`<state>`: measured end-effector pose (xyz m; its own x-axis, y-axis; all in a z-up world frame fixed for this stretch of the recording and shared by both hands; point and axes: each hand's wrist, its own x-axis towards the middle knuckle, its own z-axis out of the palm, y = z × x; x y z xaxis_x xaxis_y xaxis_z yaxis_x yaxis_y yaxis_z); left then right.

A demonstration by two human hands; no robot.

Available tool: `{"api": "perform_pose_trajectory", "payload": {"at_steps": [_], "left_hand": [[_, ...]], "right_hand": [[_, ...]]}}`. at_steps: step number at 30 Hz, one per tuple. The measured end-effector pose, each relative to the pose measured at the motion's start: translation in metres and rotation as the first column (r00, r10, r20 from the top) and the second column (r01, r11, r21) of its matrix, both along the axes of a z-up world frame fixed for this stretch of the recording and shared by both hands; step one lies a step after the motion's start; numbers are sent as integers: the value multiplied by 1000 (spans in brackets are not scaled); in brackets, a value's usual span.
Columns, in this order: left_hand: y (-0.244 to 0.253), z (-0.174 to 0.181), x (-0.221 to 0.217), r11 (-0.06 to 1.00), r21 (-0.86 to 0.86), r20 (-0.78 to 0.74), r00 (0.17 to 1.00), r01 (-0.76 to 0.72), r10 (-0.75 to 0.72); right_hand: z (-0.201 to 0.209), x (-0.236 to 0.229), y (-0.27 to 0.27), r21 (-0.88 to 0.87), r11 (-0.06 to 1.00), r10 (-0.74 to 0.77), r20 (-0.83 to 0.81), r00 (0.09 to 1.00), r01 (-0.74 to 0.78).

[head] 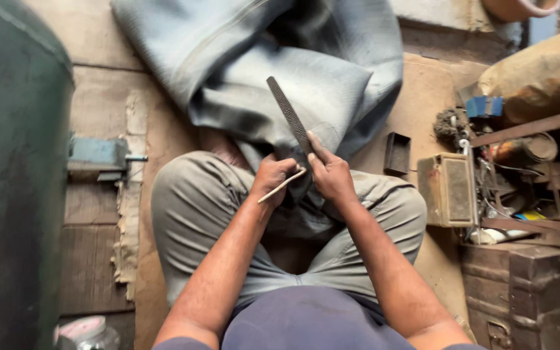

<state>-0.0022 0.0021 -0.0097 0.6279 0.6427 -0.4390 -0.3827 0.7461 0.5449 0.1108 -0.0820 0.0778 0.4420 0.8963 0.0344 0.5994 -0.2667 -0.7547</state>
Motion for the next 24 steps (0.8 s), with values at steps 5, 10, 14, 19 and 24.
{"api": "perform_pose_trajectory", "payload": {"at_steps": [5,10,14,19,24], "left_hand": [[-2,-13,5,999,12,49,998,-38,37],[-4,-15,7,998,-60,36,999,-13,16],[4,-7,2,1000,-27,51,999,10,-9],[0,-3,-4,998,33,12,998,61,-62],[1,-4,1,999,33,26,999,18,-19]], "right_hand": [[6,10,-63,-135,990,-73,-308,948,33],[5,-6,-130,-330,932,-296,-449,843,151],[-8,-7,-71,-194,975,-157,-278,948,104],[-8,5,-14,-121,985,-142,-201,969,119],[3,6,-77,-257,960,-222,-453,863,112]]}}
